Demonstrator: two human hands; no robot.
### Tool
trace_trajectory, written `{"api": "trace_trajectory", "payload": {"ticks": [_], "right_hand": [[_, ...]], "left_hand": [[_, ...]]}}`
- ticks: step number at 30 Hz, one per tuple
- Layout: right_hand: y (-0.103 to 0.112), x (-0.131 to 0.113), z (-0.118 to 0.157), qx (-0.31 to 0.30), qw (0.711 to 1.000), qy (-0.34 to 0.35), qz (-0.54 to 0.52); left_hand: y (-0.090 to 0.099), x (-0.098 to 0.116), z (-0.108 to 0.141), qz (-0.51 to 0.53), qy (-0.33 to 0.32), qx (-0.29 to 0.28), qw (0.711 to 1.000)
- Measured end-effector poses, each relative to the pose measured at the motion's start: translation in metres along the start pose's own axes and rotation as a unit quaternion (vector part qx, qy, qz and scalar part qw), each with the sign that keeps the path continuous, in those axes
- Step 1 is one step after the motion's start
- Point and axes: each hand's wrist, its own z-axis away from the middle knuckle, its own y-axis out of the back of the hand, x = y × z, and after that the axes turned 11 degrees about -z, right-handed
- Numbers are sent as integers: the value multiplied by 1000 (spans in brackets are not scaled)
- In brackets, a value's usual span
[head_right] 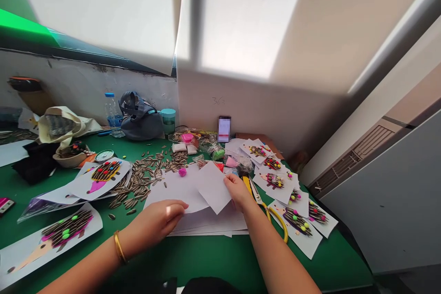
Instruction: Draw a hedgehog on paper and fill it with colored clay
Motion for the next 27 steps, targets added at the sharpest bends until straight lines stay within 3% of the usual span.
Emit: {"api": "trace_trajectory", "payload": {"ticks": [3,6,7,11,13,16,20,23,24,25,27], "right_hand": [[10,-2,4,25,999,30,9],[19,-7,8,49,997,63,11],[22,-9,8,56,996,72,10],[31,-15,8,71,993,96,17],[32,-15,11,58,993,94,43],[24,-8,20,8,990,84,112],[-1,0,34,-46,964,123,229],[-21,-5,43,-16,918,257,301],[-26,-9,46,-13,915,283,287],[-31,-13,50,-26,926,284,248],[-40,-20,56,-99,968,200,113]], "left_hand": [[19,-6,1,142,36,23,989],[37,-19,3,306,127,61,942],[42,-25,3,372,154,74,912],[54,-47,2,633,213,170,725],[55,-52,0,689,219,187,665],[52,-53,-4,742,221,179,607],[47,-45,-14,771,211,178,574],[45,-35,-23,769,200,169,584],[45,-31,-26,763,195,163,594],[44,-26,-30,755,193,160,607],[41,-16,-37,733,190,139,638]]}}
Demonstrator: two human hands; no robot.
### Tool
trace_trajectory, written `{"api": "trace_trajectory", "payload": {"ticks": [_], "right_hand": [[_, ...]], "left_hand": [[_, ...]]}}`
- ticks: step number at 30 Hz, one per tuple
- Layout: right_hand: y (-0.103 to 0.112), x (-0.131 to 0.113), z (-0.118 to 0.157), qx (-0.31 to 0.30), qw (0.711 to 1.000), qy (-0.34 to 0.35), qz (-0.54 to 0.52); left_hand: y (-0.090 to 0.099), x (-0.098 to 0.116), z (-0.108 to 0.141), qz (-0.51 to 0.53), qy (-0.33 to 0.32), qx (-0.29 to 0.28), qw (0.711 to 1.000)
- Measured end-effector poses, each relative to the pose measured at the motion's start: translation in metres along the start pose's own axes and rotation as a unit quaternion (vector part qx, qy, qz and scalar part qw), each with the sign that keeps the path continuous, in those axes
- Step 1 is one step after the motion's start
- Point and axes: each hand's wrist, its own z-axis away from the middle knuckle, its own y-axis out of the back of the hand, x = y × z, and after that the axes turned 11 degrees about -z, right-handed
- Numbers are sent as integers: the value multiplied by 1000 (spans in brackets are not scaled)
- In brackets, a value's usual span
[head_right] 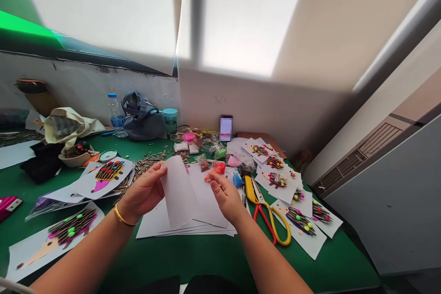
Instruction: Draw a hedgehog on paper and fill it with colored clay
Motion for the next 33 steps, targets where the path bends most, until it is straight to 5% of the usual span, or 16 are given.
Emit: {"api": "trace_trajectory", "payload": {"ticks": [4,8,10,14,18,22,25,28,31,33], "right_hand": [[-13,-10,3,-139,948,-149,-246],[-15,-7,3,-54,931,-170,-320],[-13,-4,3,-6,925,-145,-351],[-13,2,6,-1,927,-121,-354],[-17,11,10,-13,941,-119,-316],[-2,9,3,-10,958,-74,-278],[17,-4,-7,0,987,-44,-157],[26,-17,-13,-58,995,-71,-32],[20,-20,-13,-86,988,-119,-37],[14,-15,-12,-35,988,-132,-79]], "left_hand": [[-20,-12,-9,-139,3,-42,989],[-26,-23,-20,-306,-158,132,929],[-26,-32,-22,-302,-166,160,925],[-30,-55,-19,-192,-52,1,980],[-31,-70,-17,-160,-32,22,986],[-24,-65,-15,-186,-10,9,982],[-19,-61,-12,-256,34,-39,965],[-18,-60,-8,-321,43,-102,941],[-17,-60,-7,-352,33,-129,926],[-15,-59,-8,-356,29,-116,927]]}}
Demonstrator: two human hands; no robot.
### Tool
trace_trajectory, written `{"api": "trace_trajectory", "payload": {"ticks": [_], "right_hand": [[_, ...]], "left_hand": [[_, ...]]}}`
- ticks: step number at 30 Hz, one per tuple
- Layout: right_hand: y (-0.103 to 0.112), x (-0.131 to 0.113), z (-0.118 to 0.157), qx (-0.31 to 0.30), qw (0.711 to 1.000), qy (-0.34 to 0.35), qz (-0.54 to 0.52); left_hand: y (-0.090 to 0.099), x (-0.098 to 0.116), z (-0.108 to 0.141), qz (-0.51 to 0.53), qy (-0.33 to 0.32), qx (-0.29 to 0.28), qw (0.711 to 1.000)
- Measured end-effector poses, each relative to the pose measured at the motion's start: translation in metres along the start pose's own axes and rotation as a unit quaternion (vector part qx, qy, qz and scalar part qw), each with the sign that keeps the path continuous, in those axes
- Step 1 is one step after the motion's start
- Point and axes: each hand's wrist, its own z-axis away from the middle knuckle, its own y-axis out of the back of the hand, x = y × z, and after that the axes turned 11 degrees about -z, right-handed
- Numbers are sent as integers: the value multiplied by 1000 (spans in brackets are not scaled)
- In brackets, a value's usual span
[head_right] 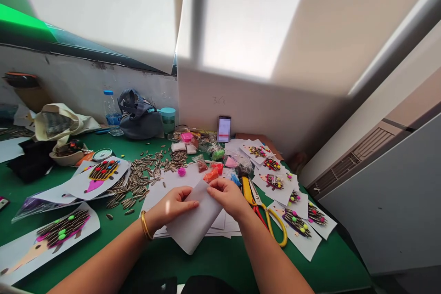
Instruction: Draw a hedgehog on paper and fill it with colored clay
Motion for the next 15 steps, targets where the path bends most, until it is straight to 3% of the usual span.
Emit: {"api": "trace_trajectory", "payload": {"ticks": [3,6,10,15], "right_hand": [[0,9,-1,100,991,29,-79],[7,14,-1,154,979,52,-126],[12,17,1,152,978,54,-132],[10,20,2,128,983,46,-126]], "left_hand": [[8,-2,-3,8,5,59,998],[13,-6,-7,43,-4,124,991],[12,-10,-11,117,-11,182,976],[10,-9,-11,163,-19,207,964]]}}
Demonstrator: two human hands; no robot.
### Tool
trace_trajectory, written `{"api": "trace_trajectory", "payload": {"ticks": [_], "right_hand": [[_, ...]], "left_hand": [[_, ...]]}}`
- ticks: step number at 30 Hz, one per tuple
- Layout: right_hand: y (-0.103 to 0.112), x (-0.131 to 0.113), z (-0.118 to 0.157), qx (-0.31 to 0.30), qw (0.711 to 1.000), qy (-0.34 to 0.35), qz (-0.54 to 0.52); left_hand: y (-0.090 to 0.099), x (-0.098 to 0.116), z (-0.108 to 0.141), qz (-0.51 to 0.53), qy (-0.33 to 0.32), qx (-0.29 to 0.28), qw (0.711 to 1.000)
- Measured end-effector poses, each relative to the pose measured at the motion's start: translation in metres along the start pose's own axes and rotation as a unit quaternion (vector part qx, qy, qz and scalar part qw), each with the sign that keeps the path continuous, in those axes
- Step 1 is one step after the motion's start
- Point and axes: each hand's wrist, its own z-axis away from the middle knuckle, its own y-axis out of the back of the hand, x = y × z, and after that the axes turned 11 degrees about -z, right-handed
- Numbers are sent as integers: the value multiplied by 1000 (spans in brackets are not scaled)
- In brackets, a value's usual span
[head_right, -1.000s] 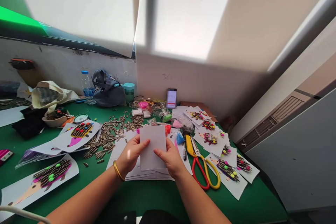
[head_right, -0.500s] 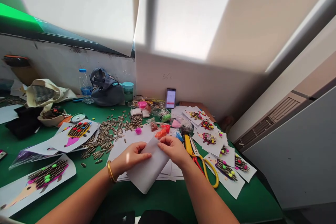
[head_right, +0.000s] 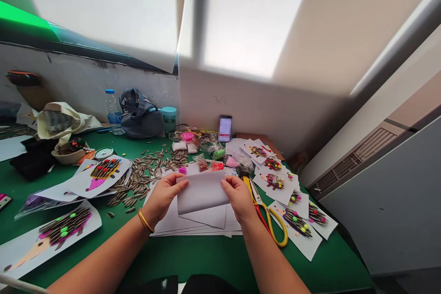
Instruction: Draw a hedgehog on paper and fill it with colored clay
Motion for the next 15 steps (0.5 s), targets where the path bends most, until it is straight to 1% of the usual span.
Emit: {"api": "trace_trajectory", "payload": {"ticks": [6,15], "right_hand": [[0,2,0,-2,1000,-6,-2],[0,1,0,-2,1000,-7,0]], "left_hand": [[0,1,0,0,-3,18,1000],[1,-2,-2,-6,-13,18,1000]]}}
